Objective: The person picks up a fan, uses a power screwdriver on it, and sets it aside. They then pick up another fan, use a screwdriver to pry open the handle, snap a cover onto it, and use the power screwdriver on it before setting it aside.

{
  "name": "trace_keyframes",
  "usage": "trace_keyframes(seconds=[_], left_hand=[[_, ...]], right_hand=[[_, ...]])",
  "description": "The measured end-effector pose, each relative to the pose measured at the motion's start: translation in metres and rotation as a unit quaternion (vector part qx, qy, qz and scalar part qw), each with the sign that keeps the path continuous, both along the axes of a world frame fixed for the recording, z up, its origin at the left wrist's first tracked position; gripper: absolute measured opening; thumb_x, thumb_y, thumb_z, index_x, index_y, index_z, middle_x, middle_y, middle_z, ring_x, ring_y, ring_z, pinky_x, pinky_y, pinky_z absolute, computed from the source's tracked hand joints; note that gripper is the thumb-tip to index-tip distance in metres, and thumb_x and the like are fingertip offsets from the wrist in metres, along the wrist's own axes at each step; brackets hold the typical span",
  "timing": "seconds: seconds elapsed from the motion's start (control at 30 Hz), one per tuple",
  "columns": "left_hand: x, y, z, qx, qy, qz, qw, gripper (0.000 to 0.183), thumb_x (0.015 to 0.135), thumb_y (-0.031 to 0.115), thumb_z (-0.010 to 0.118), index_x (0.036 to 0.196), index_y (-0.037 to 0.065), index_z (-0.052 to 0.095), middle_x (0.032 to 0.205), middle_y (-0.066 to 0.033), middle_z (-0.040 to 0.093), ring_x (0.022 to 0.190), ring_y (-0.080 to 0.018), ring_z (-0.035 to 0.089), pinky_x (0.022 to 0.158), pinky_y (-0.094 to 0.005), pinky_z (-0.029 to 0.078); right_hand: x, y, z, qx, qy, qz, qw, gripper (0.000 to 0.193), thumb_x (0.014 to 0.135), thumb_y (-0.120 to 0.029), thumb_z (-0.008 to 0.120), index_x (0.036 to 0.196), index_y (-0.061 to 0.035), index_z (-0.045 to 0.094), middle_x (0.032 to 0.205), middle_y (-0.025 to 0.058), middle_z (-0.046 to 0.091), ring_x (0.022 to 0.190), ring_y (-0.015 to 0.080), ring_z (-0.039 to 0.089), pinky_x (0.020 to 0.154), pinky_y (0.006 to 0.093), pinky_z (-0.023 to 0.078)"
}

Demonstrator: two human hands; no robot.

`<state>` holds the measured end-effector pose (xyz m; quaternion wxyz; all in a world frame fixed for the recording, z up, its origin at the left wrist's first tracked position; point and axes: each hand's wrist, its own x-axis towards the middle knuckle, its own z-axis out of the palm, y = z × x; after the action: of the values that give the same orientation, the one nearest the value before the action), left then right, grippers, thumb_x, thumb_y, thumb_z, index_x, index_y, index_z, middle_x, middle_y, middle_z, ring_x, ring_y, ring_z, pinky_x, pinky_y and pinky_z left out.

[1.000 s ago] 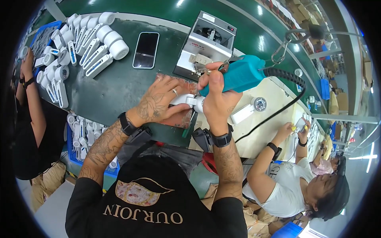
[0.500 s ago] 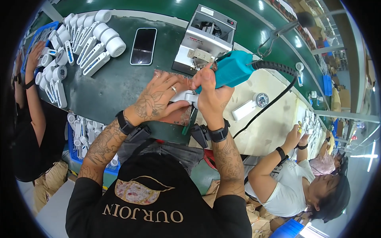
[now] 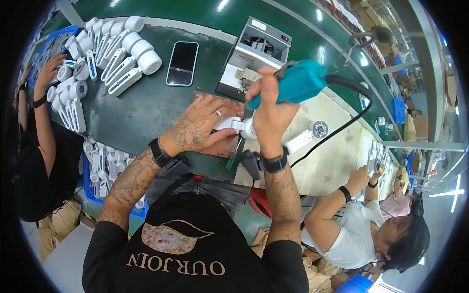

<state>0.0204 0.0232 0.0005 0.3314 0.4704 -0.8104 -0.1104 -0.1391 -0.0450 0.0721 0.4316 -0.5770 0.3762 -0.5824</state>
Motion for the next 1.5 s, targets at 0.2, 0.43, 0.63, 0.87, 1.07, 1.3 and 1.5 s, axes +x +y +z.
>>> trace_keyframes(seconds=[0.2,0.43,0.63,0.87,1.07,1.3,1.5], left_hand=[[0.000,0.003,0.001,-0.001,0.011,0.002,1.000,0.045,0.091,0.032,0.063,0.130,0.011,0.059,0.115,-0.0093,0.060,0.110,-0.0290,0.054,0.094,-0.0425,0.044],[0.000,0.002,-0.002,-0.002,0.028,-0.002,1.000,0.043,0.091,0.030,0.062,0.129,0.010,0.061,0.114,-0.0093,0.060,0.109,-0.0294,0.054,0.094,-0.0430,0.044],[-0.002,0.000,-0.004,-0.015,0.053,0.006,0.998,0.033,0.091,0.032,0.065,0.114,0.008,0.067,0.111,-0.0121,0.060,0.105,-0.0330,0.055,0.092,-0.0460,0.045],[0.000,0.001,-0.002,-0.002,0.008,0.010,1.000,0.044,0.091,0.029,0.064,0.132,0.012,0.059,0.117,-0.0078,0.061,0.110,-0.0280,0.055,0.095,-0.0446,0.042],[-0.002,0.003,-0.002,-0.009,0.025,0.005,1.000,0.044,0.090,0.028,0.064,0.131,0.012,0.059,0.118,-0.0065,0.060,0.108,-0.0278,0.054,0.096,-0.0446,0.041],[-0.005,-0.002,0.000,-0.008,0.009,-0.010,1.000,0.039,0.091,0.024,0.063,0.128,0.012,0.059,0.127,-0.0040,0.056,0.110,-0.0269,0.054,0.097,-0.0456,0.041],[0.003,-0.004,0.001,-0.036,0.051,-0.002,0.998,0.038,0.083,0.024,0.069,0.118,0.010,0.064,0.121,-0.0058,0.062,0.104,-0.0285,0.059,0.094,-0.0458,0.043]], right_hand=[[0.020,-0.039,-0.007,-0.088,-0.049,-0.005,0.995,0.034,0.102,-0.032,0.062,0.094,0.0001,0.058,0.072,0.0066,0.059,0.063,0.0169,0.059,0.058,0.0294,0.046],[0.017,-0.028,-0.005,-0.056,-0.025,0.015,0.998,0.033,0.103,-0.030,0.061,0.093,0.0005,0.058,0.068,0.0067,0.057,0.059,0.0174,0.058,0.055,0.0301,0.045],[-0.010,0.030,0.003,0.027,-0.042,0.017,0.999,0.042,0.101,-0.038,0.063,0.101,0.0043,0.059,0.070,0.0076,0.054,0.059,0.0183,0.055,0.055,0.0310,0.044],[-0.015,0.042,-0.007,0.028,-0.035,0.031,0.999,0.052,0.098,-0.047,0.065,0.103,0.0051,0.058,0.069,0.0073,0.053,0.059,0.0199,0.055,0.055,0.0323,0.044],[-0.016,0.046,-0.025,0.019,-0.048,0.047,0.998,0.048,0.098,-0.044,0.066,0.097,0.0025,0.055,0.069,0.0078,0.054,0.059,0.0196,0.055,0.055,0.0324,0.045],[-0.017,0.044,-0.033,-0.003,-0.075,0.069,0.995,0.043,0.098,-0.040,0.066,0.090,-0.0007,0.052,0.068,0.0080,0.054,0.057,0.0188,0.053,0.054,0.0323,0.045],[-0.009,0.042,-0.034,-0.008,-0.095,0.069,0.993,0.039,0.100,-0.037,0.064,0.092,-0.0004,0.053,0.067,0.0078,0.054,0.057,0.0173,0.053,0.055,0.0312,0.046]])
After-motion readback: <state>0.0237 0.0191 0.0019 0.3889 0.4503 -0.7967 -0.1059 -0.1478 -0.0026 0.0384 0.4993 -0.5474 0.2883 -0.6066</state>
